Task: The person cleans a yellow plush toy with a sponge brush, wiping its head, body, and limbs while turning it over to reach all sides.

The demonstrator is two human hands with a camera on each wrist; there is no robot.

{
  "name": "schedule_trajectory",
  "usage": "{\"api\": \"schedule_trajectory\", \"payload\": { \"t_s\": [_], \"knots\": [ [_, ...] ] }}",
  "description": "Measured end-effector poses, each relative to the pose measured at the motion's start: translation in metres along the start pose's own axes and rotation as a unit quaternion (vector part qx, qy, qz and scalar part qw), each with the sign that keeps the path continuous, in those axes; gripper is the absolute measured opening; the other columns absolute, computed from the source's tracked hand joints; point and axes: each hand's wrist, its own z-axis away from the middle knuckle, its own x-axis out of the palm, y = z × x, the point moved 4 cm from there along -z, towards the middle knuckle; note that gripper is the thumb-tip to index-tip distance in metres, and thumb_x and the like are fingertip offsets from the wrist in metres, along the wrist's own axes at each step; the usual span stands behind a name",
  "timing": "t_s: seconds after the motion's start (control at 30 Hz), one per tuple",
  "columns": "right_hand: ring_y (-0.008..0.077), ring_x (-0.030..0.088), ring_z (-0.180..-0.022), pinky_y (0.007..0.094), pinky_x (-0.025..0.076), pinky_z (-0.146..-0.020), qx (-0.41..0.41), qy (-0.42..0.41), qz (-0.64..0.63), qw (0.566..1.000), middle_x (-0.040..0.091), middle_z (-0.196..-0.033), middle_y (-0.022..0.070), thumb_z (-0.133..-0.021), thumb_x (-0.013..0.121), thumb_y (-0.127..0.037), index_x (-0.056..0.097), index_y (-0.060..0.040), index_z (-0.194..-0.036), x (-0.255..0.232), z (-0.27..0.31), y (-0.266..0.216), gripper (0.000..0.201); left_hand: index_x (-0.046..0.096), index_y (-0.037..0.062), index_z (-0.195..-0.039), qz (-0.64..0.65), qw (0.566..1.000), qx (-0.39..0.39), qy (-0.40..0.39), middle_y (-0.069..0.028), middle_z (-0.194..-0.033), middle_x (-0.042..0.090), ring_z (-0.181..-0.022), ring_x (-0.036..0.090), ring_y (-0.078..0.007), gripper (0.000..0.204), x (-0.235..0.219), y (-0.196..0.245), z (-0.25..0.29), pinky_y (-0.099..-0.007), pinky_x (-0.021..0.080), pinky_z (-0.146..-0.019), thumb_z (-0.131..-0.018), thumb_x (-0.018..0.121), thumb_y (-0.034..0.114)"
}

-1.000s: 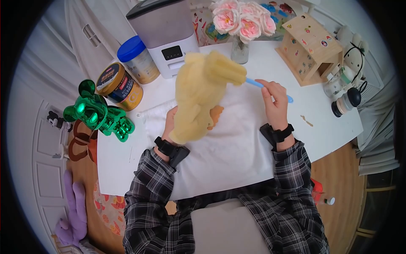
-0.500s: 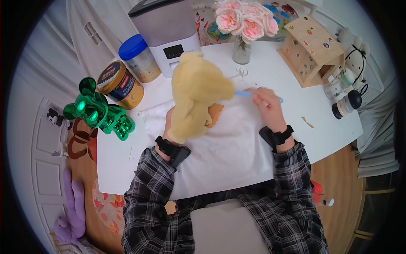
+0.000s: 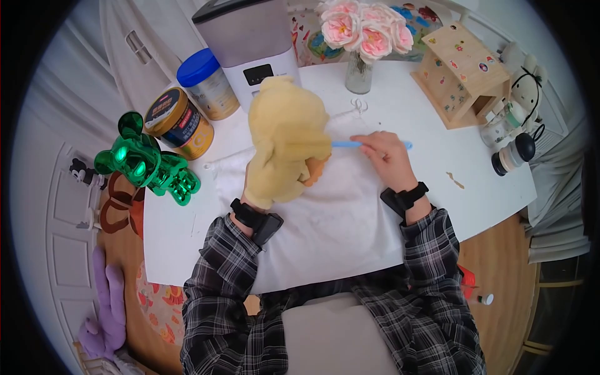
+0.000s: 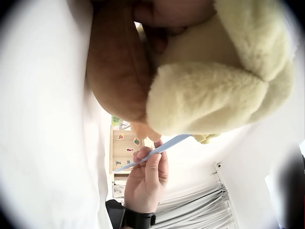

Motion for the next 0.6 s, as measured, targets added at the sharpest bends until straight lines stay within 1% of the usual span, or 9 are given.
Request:
{"api": "schedule_trajectory", "payload": {
  "t_s": [0.07, 0.13, 0.17, 0.27, 0.3, 0.37, 0.47, 0.57, 0.6],
  "knots": [
    [0.0206, 0.053, -0.069, 0.0305, 0.04, -0.074, 0.01, 0.062, 0.034, 0.997, 0.057, -0.07, 0.0055, -0.086, 0.059, -0.01, 0.069, -0.0073, -0.101, -0.008, -0.002, 0.008, 0.018, 0.056, 0.0039, -0.113, 0.06, 0.998, 0.0, 0.004, -0.0075, -0.105, 0.063, -0.092, 0.061, -0.0207, 0.031, 0.007, 0.001, 0.002, -0.0341, 0.051, -0.076, -0.087, 0.058, 0.02],
    [0.0207, 0.053, -0.07, 0.0307, 0.039, -0.076, 0.085, 0.126, 0.023, 0.988, 0.058, -0.071, 0.0053, -0.086, 0.06, -0.01, 0.069, -0.0071, -0.101, -0.02, 0.002, 0.016, 0.018, 0.056, 0.0017, -0.114, -0.038, 0.998, 0.04, -0.009, -0.0085, -0.107, 0.063, -0.094, 0.061, -0.0223, 0.03, -0.006, 0.0, 0.0, -0.034, 0.051, -0.078, -0.091, 0.055, 0.02],
    [0.0208, 0.053, -0.071, 0.0308, 0.039, -0.077, 0.122, 0.157, 0.017, 0.98, 0.058, -0.072, 0.0052, -0.085, 0.06, -0.01, 0.069, -0.007, -0.101, -0.025, 0.004, 0.018, 0.018, 0.055, 0.0009, -0.115, -0.056, 0.998, 0.037, -0.005, -0.0087, -0.107, 0.063, -0.094, 0.061, -0.0222, 0.03, -0.013, -0.004, -0.001, -0.0334, 0.051, -0.078, -0.092, 0.055, 0.019],
    [0.0202, 0.053, -0.073, 0.032, 0.036, -0.081, 0.093, 0.201, 0.002, 0.975, 0.059, -0.075, 0.0031, -0.085, 0.06, -0.009, 0.069, -0.0082, -0.101, -0.034, 0.003, 0.009, 0.018, 0.055, -0.0008, -0.116, -0.073, 0.997, 0.0, 0.017, -0.0089, -0.106, 0.063, -0.093, 0.062, -0.0203, 0.029, -0.016, -0.009, -0.002, -0.0312, 0.052, -0.078, -0.091, 0.057, 0.013],
    [0.0198, 0.053, -0.074, 0.0323, 0.035, -0.082, 0.052, 0.192, 0.033, 0.979, 0.059, -0.075, 0.0024, -0.084, 0.06, -0.009, 0.069, -0.0088, -0.101, -0.035, 0.002, 0.001, 0.019, 0.055, -0.0012, -0.117, -0.085, 0.996, -0.008, 0.021, -0.0091, -0.106, 0.064, -0.093, 0.063, -0.0194, 0.029, -0.013, -0.01, -0.001, -0.0307, 0.053, -0.079, -0.091, 0.058, 0.011],
    [0.0189, 0.052, -0.074, 0.0328, 0.034, -0.085, -0.033, 0.171, 0.092, 0.98, 0.058, -0.077, 0.0009, -0.084, 0.06, -0.009, 0.069, -0.01, -0.101, -0.035, 0.0, -0.016, 0.019, 0.057, -0.0015, -0.116, -0.162, 0.987, 0.015, 0.012, -0.0101, -0.108, 0.065, -0.093, 0.065, -0.018, 0.028, 0.008, 0.0, 0.013, -0.031, 0.054, -0.08, -0.089, 0.06, 0.007],
    [0.0179, 0.052, -0.074, 0.0331, 0.032, -0.085, -0.071, 0.101, 0.134, 0.983, 0.057, -0.076, 0.0004, -0.083, 0.06, -0.008, 0.07, -0.0123, -0.1, -0.03, -0.001, -0.038, 0.02, 0.057, -0.0021, -0.116, -0.126, 0.992, -0.001, 0.002, -0.0094, -0.106, 0.065, -0.092, 0.065, -0.0173, 0.03, 0.0, -0.009, 0.012, -0.0301, 0.054, -0.08, -0.087, 0.063, 0.006],
    [0.0176, 0.051, -0.075, 0.0329, 0.032, -0.084, -0.085, 0.104, 0.181, 0.974, 0.056, -0.075, 0.0007, -0.084, 0.06, -0.009, 0.07, -0.0128, -0.1, -0.028, 0.0, -0.038, 0.019, 0.058, -0.0019, -0.116, -0.134, 0.991, 0.01, 0.015, -0.0084, -0.107, 0.065, -0.093, 0.065, -0.016, 0.031, -0.002, -0.013, 0.011, -0.0292, 0.053, -0.081, -0.085, 0.064, 0.004],
    [0.0174, 0.051, -0.075, 0.0327, 0.031, -0.084, -0.048, 0.128, 0.194, 0.971, 0.056, -0.075, 0.0008, -0.084, 0.06, -0.009, 0.07, -0.013, -0.1, -0.03, -0.001, -0.031, 0.019, 0.058, -0.0016, -0.116, -0.146, 0.989, 0.009, 0.011, -0.0082, -0.108, 0.065, -0.093, 0.064, -0.0157, 0.031, -0.004, -0.014, 0.011, -0.029, 0.053, -0.081, -0.086, 0.064, 0.004]
  ]
}}
